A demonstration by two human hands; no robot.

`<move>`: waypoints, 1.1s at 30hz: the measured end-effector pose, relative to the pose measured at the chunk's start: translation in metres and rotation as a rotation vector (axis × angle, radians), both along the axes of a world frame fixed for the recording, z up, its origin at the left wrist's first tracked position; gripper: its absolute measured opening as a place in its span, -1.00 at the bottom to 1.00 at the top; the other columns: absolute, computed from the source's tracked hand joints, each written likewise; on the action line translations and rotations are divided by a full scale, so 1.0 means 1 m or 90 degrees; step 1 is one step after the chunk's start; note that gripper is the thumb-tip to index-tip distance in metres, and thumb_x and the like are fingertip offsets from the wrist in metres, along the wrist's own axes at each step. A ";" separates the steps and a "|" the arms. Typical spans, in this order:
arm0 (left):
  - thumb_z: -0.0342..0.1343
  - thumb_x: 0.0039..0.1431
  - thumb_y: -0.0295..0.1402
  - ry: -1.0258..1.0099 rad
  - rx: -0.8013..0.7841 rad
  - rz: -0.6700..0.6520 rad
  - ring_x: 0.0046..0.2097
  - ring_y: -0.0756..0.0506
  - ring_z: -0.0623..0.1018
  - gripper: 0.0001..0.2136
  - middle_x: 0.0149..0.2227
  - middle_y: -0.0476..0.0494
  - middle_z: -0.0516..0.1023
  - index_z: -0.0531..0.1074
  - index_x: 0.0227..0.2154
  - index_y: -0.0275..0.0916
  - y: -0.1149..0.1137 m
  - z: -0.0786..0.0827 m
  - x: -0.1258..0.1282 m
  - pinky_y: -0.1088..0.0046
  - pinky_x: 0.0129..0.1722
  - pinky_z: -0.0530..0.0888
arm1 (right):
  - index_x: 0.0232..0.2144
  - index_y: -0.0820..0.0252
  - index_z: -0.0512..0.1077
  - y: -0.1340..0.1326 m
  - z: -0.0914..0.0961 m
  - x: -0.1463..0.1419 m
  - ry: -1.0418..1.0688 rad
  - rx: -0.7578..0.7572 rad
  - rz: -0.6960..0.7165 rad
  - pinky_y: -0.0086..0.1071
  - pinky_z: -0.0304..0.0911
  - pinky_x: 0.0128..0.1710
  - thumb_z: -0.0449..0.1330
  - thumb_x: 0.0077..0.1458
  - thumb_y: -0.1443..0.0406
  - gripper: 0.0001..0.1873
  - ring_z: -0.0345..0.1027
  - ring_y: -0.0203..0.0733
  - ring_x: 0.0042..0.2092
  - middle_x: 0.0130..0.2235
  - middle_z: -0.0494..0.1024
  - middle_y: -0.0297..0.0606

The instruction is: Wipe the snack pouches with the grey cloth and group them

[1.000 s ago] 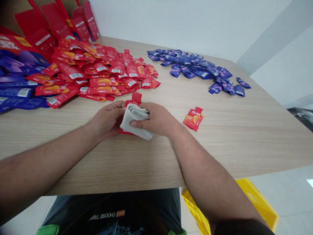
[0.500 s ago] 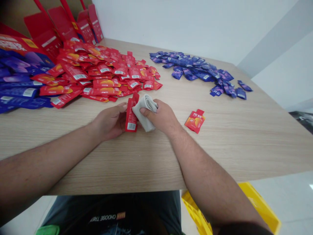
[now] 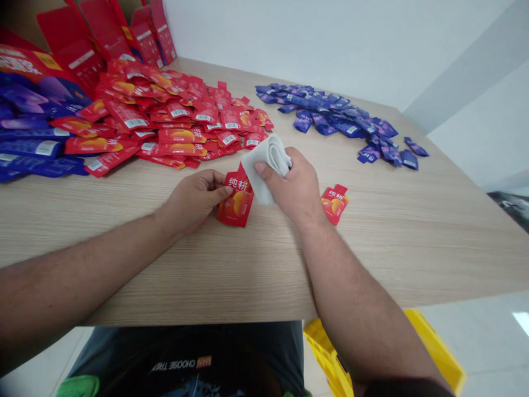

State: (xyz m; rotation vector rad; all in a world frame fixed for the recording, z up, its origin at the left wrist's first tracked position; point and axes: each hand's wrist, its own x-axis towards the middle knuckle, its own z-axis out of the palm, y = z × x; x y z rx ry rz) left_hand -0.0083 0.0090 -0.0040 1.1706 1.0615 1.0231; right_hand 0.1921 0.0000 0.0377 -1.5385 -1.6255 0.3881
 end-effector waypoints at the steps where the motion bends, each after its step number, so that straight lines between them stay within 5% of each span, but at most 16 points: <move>1: 0.23 0.08 -0.41 0.011 0.011 0.001 -0.44 0.00 0.50 -0.92 -0.40 -0.04 0.57 0.46 -0.35 -0.23 0.000 -0.001 0.000 0.48 -0.46 0.43 | -0.32 0.11 0.41 -0.001 0.000 -0.003 -0.017 -0.012 0.008 -0.31 0.17 -0.37 0.26 0.05 -0.10 -0.57 0.28 -0.19 -0.39 -0.44 0.45 -0.38; 10: 0.22 0.08 -0.48 -0.095 0.039 0.106 -0.50 0.06 0.39 -0.89 -0.51 0.05 0.44 0.39 -0.46 -0.23 0.006 0.005 -0.002 0.54 -0.48 0.37 | -0.39 0.16 0.40 -0.013 -0.009 -0.030 -0.308 -0.098 0.375 -0.34 0.09 -0.28 0.31 0.06 0.03 -0.67 0.28 -0.18 -0.28 -0.35 0.44 -0.30; 13: 0.17 0.11 -0.53 -0.189 -0.014 0.119 -0.52 0.06 0.39 -0.86 -0.54 0.07 0.42 0.35 -0.47 -0.22 0.008 0.012 -0.002 0.54 -0.47 0.41 | -0.35 0.16 0.43 -0.007 -0.008 -0.018 -0.231 -0.048 0.207 -0.29 0.16 -0.24 0.32 0.05 0.02 -0.66 0.31 -0.14 -0.26 -0.34 0.45 -0.27; 16: 0.13 0.16 -0.53 -0.262 -0.100 0.094 -0.51 0.05 0.44 -0.89 -0.52 0.04 0.46 0.37 -0.43 -0.23 0.009 0.019 -0.005 0.54 -0.46 0.45 | -0.20 0.14 0.43 0.003 -0.011 -0.004 0.008 0.013 0.021 -0.24 0.26 -0.22 0.23 0.13 -0.05 -0.59 0.37 -0.10 -0.23 -0.28 0.50 -0.26; 20: 0.07 0.25 -0.44 -0.321 -0.257 -0.027 -0.51 0.03 0.47 -0.90 -0.52 0.01 0.45 0.41 -0.40 -0.22 0.004 0.024 -0.008 0.51 -0.49 0.48 | -0.08 0.10 0.40 0.001 -0.021 -0.012 0.251 -0.070 0.177 -0.27 0.34 -0.26 0.19 0.12 -0.12 -0.49 0.44 -0.13 -0.23 -0.22 0.56 -0.29; 23: 0.06 0.22 -0.42 -0.336 -0.321 -0.111 -0.50 0.00 0.48 -0.89 -0.53 -0.04 0.44 0.41 -0.42 -0.25 -0.002 0.024 -0.007 0.51 -0.51 0.48 | -0.25 0.12 0.42 -0.010 -0.022 -0.029 0.164 -0.138 0.273 -0.32 0.29 -0.32 0.34 -0.03 -0.09 -0.52 0.40 -0.16 -0.30 -0.32 0.55 -0.32; 29: 0.09 0.18 -0.44 -0.269 -0.278 -0.107 -0.59 0.04 0.35 -0.92 -0.55 0.03 0.35 0.35 -0.42 -0.22 -0.007 0.027 -0.008 0.55 -0.65 0.36 | -0.32 0.13 0.41 0.001 -0.016 -0.015 0.038 -0.095 -0.025 -0.32 0.15 -0.37 0.21 0.09 -0.04 -0.63 0.35 -0.16 -0.35 -0.39 0.51 -0.32; 33: 0.00 0.28 -0.42 -0.124 -0.189 -0.014 -0.61 0.03 0.33 -0.85 -0.59 0.02 0.36 0.33 -0.44 -0.22 0.002 0.043 -0.016 0.55 -0.62 0.35 | -0.30 0.12 0.42 0.013 -0.019 -0.004 0.020 -0.148 -0.044 -0.33 0.13 -0.37 0.20 0.09 -0.01 -0.66 0.37 -0.15 -0.33 -0.37 0.53 -0.31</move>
